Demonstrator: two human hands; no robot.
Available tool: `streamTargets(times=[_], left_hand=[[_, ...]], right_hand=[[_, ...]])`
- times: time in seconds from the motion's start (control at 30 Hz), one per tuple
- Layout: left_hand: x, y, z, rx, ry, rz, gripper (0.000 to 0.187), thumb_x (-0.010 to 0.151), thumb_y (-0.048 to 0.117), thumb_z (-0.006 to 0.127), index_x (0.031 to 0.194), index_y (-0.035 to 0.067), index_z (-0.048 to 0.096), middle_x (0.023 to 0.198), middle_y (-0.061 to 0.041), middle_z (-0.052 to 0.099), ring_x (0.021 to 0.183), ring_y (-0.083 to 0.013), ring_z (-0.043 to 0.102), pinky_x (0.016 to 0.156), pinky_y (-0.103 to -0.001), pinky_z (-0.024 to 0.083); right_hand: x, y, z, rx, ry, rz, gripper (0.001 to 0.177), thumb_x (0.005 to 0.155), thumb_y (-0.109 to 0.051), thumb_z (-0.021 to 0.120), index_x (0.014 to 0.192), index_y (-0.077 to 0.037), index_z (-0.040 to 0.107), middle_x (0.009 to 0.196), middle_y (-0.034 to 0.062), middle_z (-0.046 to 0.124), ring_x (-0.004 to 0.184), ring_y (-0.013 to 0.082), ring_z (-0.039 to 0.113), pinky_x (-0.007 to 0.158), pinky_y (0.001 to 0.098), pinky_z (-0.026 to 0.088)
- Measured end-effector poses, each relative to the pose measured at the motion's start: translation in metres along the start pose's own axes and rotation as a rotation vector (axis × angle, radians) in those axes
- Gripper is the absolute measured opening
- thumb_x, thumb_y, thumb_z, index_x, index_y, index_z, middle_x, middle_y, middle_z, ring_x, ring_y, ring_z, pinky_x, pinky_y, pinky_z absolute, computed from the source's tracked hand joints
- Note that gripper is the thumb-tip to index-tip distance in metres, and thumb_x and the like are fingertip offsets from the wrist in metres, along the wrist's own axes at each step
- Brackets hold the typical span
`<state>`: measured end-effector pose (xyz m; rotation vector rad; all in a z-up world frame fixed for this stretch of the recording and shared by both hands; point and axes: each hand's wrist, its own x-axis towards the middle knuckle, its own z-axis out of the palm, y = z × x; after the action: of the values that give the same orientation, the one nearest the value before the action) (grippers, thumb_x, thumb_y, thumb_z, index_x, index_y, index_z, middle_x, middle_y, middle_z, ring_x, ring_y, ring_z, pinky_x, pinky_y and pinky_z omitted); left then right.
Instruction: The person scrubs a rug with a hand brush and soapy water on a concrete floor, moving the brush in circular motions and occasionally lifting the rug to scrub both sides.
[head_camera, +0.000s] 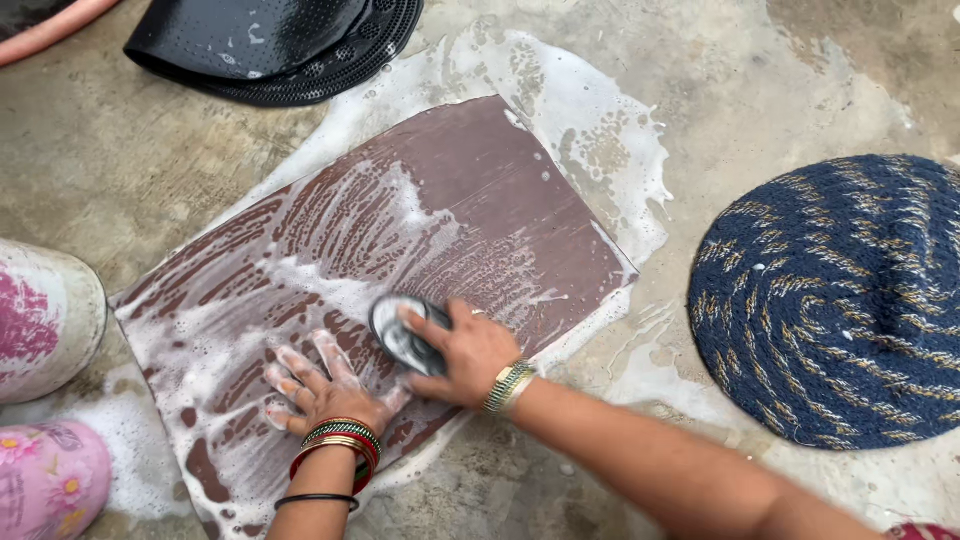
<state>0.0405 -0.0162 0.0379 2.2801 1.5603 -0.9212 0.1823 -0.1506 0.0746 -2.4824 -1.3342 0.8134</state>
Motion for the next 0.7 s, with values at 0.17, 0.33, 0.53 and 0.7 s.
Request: streamTargets(times=[0.17, 0.33, 0.53, 0.7], left_hand=[[-0.018, -0.006, -0.016, -0.014, -0.071, 0.033, 0.147, 0.061, 0.085, 0.077, 0.162, 0.028, -0.013, 0.165, -0.024, -0.027, 0.153, -0.0471, -0.023, 0.118, -0.070, -0.003], [-0.019, 0.024, -0.035, 0.029, -0.065, 0.181, 0.146, 0.062, 0.083, 0.080, 0.160, 0.019, -0.006, 0.167, -0.022, -0.024, 0.154, -0.0448, -0.019, 0.117, -0.071, -0.001], [-0.040, 0.054, -0.035, 0.102, -0.064, 0.407, 0.145, 0.061, 0.076, 0.085, 0.160, 0.015, -0.001, 0.171, -0.012, -0.019, 0.157, -0.0368, -0.016, 0.118, -0.072, 0.000], [-0.041, 0.061, -0.024, -0.006, 0.040, 0.362, 0.145, 0.061, 0.073, 0.086, 0.162, 0.022, -0.004, 0.171, -0.010, -0.012, 0.156, -0.0366, -0.014, 0.116, -0.074, 0.000]], right_hand=[[-0.005, 0.066, -0.028, -0.138, -0.055, -0.039, 0.090, 0.077, -0.079, 0.059, 0.156, -0.045, 0.033, 0.124, 0.0169, 0.055, 0.089, 0.0283, 0.069, 0.072, 0.0411, 0.059], [0.033, 0.049, -0.026, -0.069, 0.255, 0.152, 0.099, 0.075, -0.074, 0.069, 0.156, -0.036, 0.029, 0.119, 0.0224, 0.054, 0.090, 0.0356, 0.066, 0.071, 0.0453, 0.058], [-0.019, 0.066, -0.028, -0.106, 0.043, -0.149, 0.105, 0.073, -0.068, 0.067, 0.162, -0.031, 0.023, 0.121, 0.0195, 0.056, 0.088, 0.0335, 0.069, 0.074, 0.0451, 0.059], [0.005, 0.117, -0.062, -0.110, 0.046, 0.254, 0.115, 0.069, -0.065, 0.071, 0.163, -0.033, 0.014, 0.130, 0.0238, 0.050, 0.096, 0.0377, 0.067, 0.078, 0.0458, 0.060]])
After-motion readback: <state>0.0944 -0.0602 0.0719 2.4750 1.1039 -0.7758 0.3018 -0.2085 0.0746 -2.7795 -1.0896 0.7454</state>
